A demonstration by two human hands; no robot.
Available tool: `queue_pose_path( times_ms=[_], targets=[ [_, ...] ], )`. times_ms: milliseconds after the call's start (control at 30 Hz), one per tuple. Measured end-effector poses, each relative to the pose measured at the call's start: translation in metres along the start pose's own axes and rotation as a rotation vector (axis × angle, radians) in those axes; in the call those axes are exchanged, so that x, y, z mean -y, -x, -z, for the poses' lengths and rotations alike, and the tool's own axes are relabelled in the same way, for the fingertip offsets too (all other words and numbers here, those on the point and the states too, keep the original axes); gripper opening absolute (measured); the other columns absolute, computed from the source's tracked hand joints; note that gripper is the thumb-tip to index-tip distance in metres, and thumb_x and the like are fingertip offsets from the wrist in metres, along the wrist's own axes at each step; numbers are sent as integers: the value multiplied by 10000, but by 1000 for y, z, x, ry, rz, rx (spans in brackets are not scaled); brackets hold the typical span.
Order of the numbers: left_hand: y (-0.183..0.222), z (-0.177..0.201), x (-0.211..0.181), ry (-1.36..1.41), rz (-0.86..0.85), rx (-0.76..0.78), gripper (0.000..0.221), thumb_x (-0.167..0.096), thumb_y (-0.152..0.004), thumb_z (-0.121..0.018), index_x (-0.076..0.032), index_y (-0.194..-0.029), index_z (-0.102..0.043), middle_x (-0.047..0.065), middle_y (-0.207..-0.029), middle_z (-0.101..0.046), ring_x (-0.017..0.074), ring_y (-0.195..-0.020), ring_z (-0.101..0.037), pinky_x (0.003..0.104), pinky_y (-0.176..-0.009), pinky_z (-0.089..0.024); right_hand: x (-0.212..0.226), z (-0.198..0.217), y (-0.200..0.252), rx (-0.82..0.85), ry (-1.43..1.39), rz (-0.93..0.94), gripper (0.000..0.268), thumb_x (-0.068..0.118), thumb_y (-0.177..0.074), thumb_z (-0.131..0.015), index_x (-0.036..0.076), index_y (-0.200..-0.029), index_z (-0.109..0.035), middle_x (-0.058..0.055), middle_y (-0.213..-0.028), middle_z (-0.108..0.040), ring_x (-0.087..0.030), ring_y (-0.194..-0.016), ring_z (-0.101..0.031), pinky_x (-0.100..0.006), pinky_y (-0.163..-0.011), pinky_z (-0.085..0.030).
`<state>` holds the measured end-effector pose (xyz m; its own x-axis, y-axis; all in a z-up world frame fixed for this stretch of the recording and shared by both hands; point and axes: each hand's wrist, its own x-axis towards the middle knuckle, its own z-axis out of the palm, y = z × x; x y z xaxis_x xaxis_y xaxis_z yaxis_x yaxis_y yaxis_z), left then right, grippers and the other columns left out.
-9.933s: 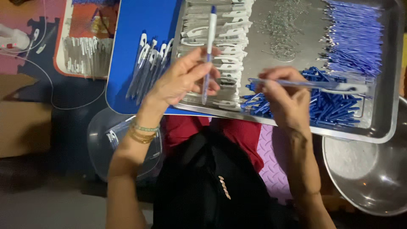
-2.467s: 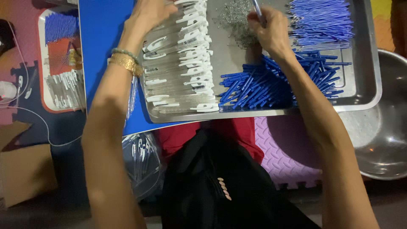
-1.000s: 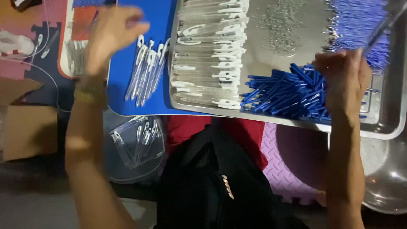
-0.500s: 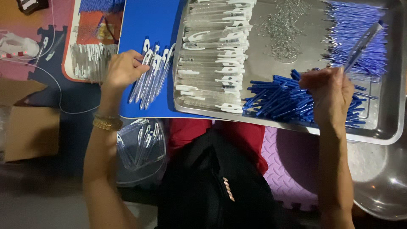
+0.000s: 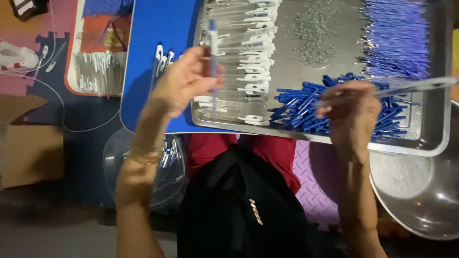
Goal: The person assembles ballpoint pens by inserting an ink cartridge into a white plastic pen body, adding a small metal spring, and snapping on a blue plastic cap while working at a low table.
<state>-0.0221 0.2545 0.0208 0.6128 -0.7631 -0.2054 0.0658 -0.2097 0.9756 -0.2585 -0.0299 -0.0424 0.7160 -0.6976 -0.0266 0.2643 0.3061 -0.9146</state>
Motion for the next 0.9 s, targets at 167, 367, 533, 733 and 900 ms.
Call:
queue_pose_path(
  times_ms=[167, 367, 533, 733, 900],
  targets=[
    [-52, -59, 67, 563, -190, 145, 520, 35, -921, -879, -40, -1395, -678, 117, -1166, -793, 233, -1042, -836, 395, -892, -747, -21, -40, 8, 142, -12, 124, 212, 146, -1042, -758, 10, -1079, -600, -290, -1124, -718, -320, -920, -809, -392, -827, -737],
    [-62, -93, 75, 567, -213, 154, 474, 17, -873, -940, -67, -1310, -776, 81, -1231, -823, 167, -1063, -818, 358, -846, -743, -32, -57, 0, 202, 117, 293, 308, 44, -1047, -796, -87, -1188, -555, -317, -1124, -723, -321, -991, -789, -457, -927, -692],
    [-65, -90, 84, 545, -169, 168, 520, -8, -851, -968, -64, -1325, -761, 70, -1141, -822, 171, -975, -832, 352, -795, -749, -37, -60, -1, 170, 166, 359, 279, 71, -1064, -802, -63, -1146, -572, -298, -1085, -743, -325, -992, -798, -451, -925, -688],
    [-61, -91, 76, 554, -136, 219, 563, -4, -858, -961, -67, -1372, -738, 70, -1156, -815, 188, -975, -843, 348, -780, -752, -35, -60, -2, 154, 253, 426, 263, 66, -1076, -814, -58, -1113, -584, -276, -1043, -750, -299, -979, -793, -419, -894, -667],
    [-60, -95, 69, 511, -117, 239, 599, -39, -851, -969, -62, -1396, -721, 73, -1129, -805, 187, -953, -845, 339, -780, -747, -34, -70, 1, 151, 321, 473, 239, 37, -1080, -818, -64, -1103, -603, -266, -1012, -755, -263, -957, -771, -399, -874, -646]
  ],
)
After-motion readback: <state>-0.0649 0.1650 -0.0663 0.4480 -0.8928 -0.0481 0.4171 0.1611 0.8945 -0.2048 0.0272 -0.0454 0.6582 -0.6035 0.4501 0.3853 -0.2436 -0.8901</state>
